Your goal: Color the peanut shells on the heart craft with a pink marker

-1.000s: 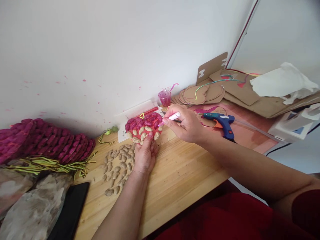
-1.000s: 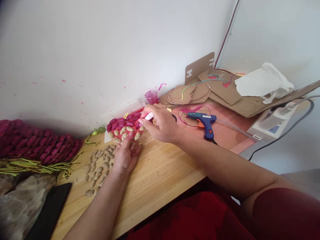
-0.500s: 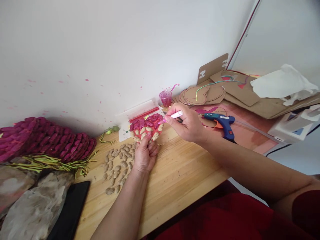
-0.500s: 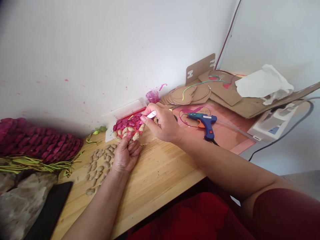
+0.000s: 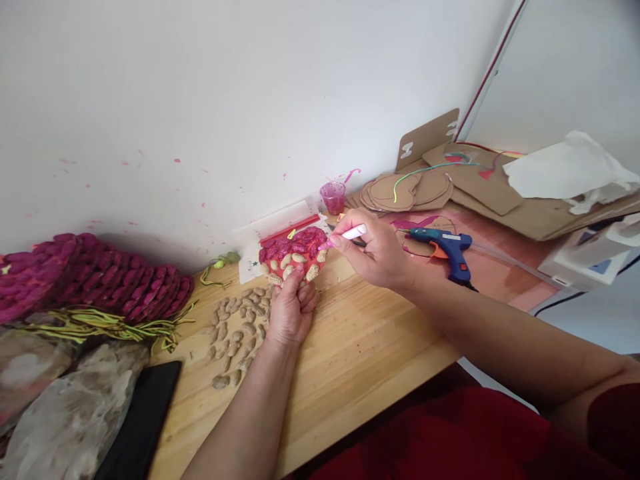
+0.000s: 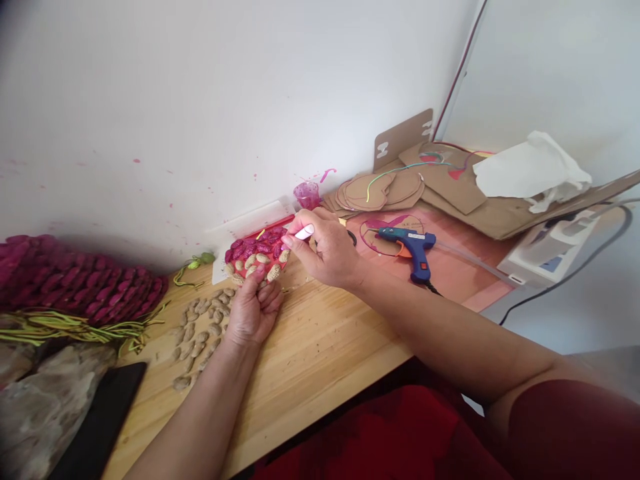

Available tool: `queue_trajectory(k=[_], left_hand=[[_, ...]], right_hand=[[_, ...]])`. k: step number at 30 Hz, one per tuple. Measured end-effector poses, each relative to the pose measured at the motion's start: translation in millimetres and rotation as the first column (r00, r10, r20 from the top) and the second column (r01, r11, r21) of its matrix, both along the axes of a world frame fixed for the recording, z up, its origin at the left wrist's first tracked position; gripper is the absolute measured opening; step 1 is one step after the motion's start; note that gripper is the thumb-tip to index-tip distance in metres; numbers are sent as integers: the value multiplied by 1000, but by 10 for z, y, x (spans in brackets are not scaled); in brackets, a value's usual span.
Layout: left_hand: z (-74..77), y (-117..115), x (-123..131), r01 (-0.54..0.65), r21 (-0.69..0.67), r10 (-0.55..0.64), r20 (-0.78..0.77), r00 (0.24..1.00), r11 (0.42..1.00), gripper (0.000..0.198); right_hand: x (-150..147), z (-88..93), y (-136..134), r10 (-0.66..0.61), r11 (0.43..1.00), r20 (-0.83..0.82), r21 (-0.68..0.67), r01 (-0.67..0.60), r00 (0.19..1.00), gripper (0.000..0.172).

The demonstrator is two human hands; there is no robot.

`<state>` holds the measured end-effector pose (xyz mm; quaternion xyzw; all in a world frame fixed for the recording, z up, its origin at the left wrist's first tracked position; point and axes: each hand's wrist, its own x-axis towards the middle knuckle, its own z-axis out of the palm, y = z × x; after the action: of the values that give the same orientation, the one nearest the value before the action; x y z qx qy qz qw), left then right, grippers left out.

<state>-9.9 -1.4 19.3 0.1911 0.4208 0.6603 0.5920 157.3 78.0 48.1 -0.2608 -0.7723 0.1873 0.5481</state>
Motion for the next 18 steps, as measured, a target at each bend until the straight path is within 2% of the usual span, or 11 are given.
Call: queue_trajectory(k=[4,7,18], left_hand=[[-7,-3,30,-17,25,18,-48,999,1000,59],[0,-12,76,-50,60,56,-90,994,997,59],[31,-21,130,-93,87,104,-145,984,992,56]], right_hand=[[-5,-9,3,-30,999,-13,18,30,999,18],[-1,-11,-11,-51,999,37,14,50,998,17],[-15,13,-60,-34,994,82,106,26,996,12]])
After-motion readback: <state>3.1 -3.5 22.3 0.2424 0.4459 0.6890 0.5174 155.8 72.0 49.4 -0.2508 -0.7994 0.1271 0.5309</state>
